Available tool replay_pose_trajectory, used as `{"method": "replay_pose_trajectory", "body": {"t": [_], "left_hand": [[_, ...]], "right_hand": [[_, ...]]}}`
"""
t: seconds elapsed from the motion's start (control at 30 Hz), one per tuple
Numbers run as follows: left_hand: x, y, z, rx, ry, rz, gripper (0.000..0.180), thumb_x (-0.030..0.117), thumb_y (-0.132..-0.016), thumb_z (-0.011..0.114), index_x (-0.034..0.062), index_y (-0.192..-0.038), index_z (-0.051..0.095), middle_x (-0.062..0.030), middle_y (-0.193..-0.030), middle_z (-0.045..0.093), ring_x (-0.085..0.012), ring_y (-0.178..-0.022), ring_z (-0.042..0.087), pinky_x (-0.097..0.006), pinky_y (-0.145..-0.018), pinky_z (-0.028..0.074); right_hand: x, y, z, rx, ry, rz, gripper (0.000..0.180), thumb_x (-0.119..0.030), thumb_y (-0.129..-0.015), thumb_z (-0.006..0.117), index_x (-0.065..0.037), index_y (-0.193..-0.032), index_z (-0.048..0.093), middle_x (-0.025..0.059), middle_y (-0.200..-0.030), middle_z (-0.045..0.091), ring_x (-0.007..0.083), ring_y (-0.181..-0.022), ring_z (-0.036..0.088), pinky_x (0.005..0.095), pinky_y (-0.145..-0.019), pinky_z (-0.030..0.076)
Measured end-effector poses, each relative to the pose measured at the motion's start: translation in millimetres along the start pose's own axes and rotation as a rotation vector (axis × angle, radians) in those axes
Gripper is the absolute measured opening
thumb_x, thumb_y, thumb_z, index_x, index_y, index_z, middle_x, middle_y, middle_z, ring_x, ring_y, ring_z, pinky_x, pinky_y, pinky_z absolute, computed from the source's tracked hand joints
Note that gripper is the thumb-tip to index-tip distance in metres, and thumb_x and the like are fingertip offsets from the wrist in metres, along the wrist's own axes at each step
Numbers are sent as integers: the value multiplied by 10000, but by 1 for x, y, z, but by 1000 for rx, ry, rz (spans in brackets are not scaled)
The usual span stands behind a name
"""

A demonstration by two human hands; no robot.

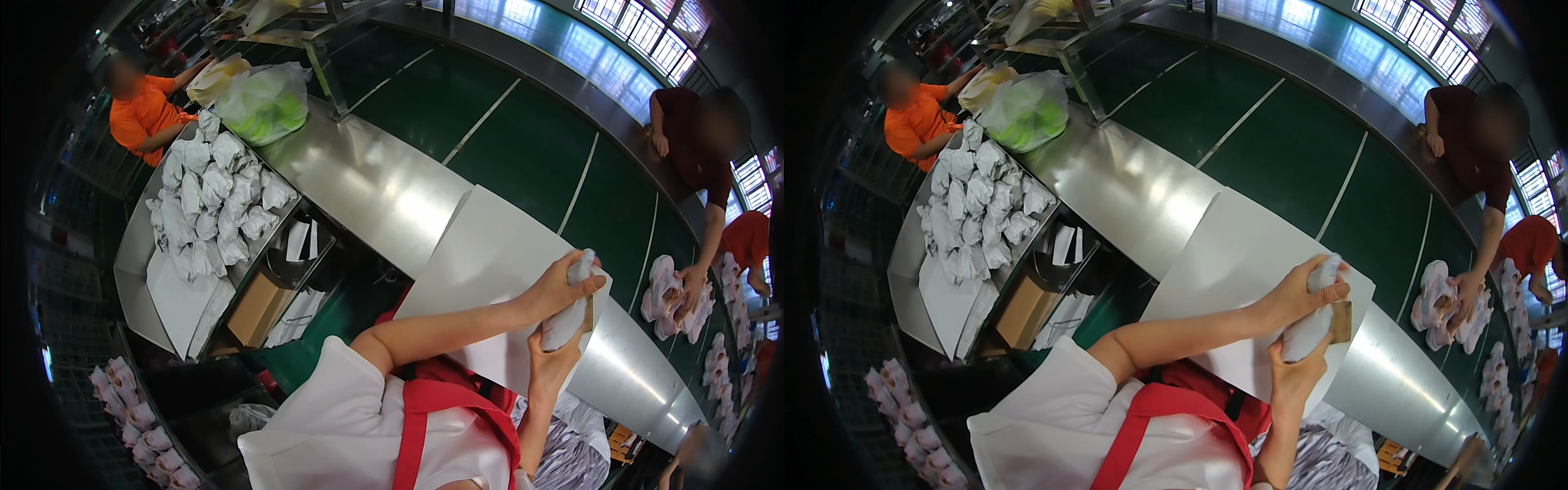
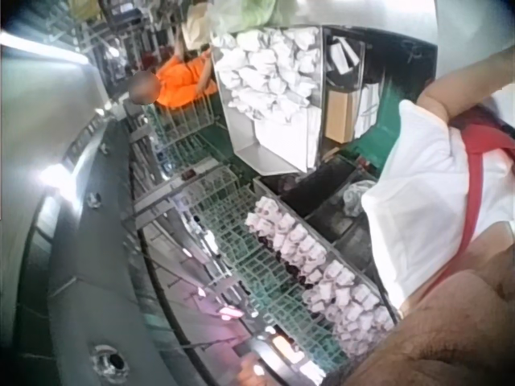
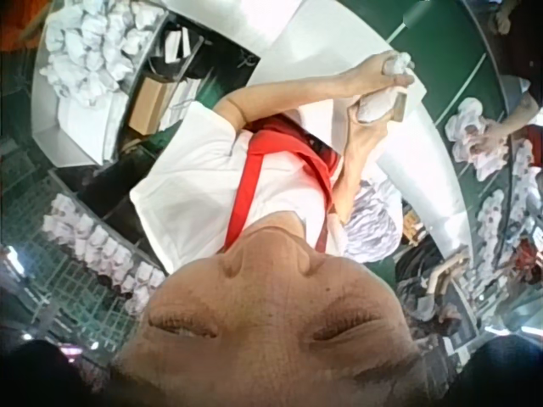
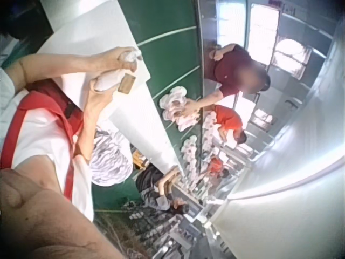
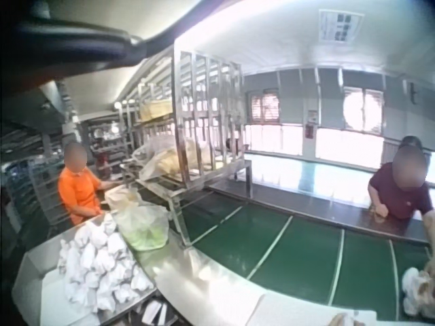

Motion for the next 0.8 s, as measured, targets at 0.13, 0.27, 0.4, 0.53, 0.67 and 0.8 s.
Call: {"method": "replay_pose_trajectory", "body": {"t": [0.13,0.27,0.4,0.53,0.67,0.8], "left_hand": [[2,38,6,-71,-372,80,947,259,-844,636,30,-1432,-70,-243,-1472,62,-361,-1362,178,-414,-1100,210],[-3,50,-19,66,-534,185,962,205,-784,666,49,-1442,-19,-257,-1431,187,-387,-1313,268,-393,-1065,269],[25,37,-126,282,-842,230,837,161,-763,636,79,-1404,104,-277,-1207,481,-411,-1053,547,-418,-908,448],[79,69,-320,930,-1083,-23,525,208,-806,594,68,-1230,318,-253,-1144,528,-400,-954,585,-421,-803,477],[97,134,-468,1235,-1766,-17,419,295,-742,620,39,-1063,541,-194,-1073,501,-377,-1019,506,-510,-810,418],[125,141,-544,1230,-1938,-344,478,378,-781,603,61,-1134,542,-193,-1153,496,-391,-1090,470,-588,-833,373]], "right_hand": [[8,-16,-2,11,-102,93,621,-91,-752,659,8,-1291,367,214,-937,623,329,-833,642,363,-721,496],[0,-6,26,-305,33,-30,710,-111,-745,685,-42,-1358,332,172,-1164,549,310,-872,623,350,-741,491],[-6,-13,16,-187,144,-193,604,-110,-807,626,-47,-1353,376,163,-1224,517,282,-1011,573,356,-846,458],[55,-20,5,88,490,-204,494,-127,-841,589,-58,-1310,453,158,-1261,489,312,-1130,487,388,-920,408],[78,-13,8,71,616,-185,440,-166,-860,562,-70,-1284,493,158,-1299,458,333,-1188,425,432,-970,354],[78,-20,-8,114,649,-111,361,-178,-862,570,-111,-1216,559,158,-1246,506,322,-1153,460,431,-957,350]]}}
Point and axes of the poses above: each hand's wrist, its own y-axis away from the middle knuckle, its own z-axis out of the palm, x = y × z, the point moved 6 cm from there along -y, towards the middle knuckle
